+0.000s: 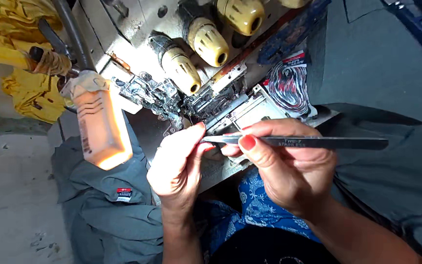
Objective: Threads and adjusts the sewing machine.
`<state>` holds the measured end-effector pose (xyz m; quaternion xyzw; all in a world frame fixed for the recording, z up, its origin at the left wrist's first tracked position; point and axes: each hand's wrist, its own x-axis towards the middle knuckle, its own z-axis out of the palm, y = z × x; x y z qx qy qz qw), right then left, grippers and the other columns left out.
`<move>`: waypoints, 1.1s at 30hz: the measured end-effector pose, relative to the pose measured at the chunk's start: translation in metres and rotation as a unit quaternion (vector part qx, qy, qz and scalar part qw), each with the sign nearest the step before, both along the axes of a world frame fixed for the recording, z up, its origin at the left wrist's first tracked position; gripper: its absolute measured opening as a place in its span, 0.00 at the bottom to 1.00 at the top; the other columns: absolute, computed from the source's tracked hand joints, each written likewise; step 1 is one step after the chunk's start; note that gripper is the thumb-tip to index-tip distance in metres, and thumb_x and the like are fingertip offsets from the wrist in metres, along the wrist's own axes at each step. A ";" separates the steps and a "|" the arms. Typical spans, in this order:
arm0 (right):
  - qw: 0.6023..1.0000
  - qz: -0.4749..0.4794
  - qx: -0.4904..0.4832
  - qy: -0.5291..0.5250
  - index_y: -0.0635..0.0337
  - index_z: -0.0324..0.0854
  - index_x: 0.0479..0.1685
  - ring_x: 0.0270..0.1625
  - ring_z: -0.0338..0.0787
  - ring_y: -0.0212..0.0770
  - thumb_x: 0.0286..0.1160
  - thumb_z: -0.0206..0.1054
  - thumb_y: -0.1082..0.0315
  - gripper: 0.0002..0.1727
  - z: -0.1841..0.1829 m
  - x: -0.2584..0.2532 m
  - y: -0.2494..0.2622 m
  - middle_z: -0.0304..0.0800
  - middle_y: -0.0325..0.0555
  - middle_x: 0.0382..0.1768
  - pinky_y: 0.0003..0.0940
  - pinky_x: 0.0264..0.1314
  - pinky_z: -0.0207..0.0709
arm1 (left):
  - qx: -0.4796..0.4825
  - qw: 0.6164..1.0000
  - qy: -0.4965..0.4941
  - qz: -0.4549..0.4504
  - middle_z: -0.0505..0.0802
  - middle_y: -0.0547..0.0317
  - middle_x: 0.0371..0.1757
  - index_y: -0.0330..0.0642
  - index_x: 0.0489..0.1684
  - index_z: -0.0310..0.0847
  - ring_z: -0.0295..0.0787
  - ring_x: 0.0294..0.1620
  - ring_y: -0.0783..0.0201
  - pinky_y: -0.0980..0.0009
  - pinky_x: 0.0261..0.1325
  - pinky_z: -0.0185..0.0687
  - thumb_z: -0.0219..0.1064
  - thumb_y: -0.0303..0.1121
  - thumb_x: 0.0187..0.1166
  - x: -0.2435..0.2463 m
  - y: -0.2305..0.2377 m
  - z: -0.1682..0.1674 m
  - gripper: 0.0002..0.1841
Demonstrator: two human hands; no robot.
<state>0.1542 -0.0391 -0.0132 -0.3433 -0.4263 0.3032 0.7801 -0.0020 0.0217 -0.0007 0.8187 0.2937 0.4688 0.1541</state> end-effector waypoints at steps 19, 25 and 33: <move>0.969 -0.150 -0.112 -0.159 0.56 0.79 0.52 0.28 0.81 0.16 0.92 0.50 0.65 0.12 0.020 0.164 0.080 0.82 0.20 0.32 0.17 0.35 0.81 | -0.157 0.978 -0.093 -0.100 0.93 0.71 0.41 0.48 0.45 0.84 0.90 0.44 0.81 0.84 0.51 0.86 0.66 0.36 0.85 0.005 -0.086 -0.005 0.04; 0.902 -0.052 -0.321 -0.285 0.64 0.81 0.50 0.29 0.76 0.27 0.90 0.56 0.59 0.16 0.029 0.187 0.137 0.78 0.40 0.34 0.31 0.38 0.75 | -0.238 0.955 -0.045 -0.171 0.90 0.58 0.33 0.38 0.34 0.83 0.88 0.39 0.72 0.81 0.52 0.84 0.67 0.28 0.83 0.003 -0.140 -0.018 0.06; 0.880 -0.006 -0.340 -0.331 0.61 0.83 0.42 0.27 0.72 0.25 0.88 0.60 0.56 0.16 0.029 0.190 0.148 0.77 0.36 0.30 0.28 0.36 0.71 | -0.184 0.965 0.003 -0.188 0.94 0.56 0.50 0.39 0.36 0.88 0.88 0.52 0.69 0.80 0.61 0.81 0.73 0.31 0.78 0.003 -0.142 -0.035 0.05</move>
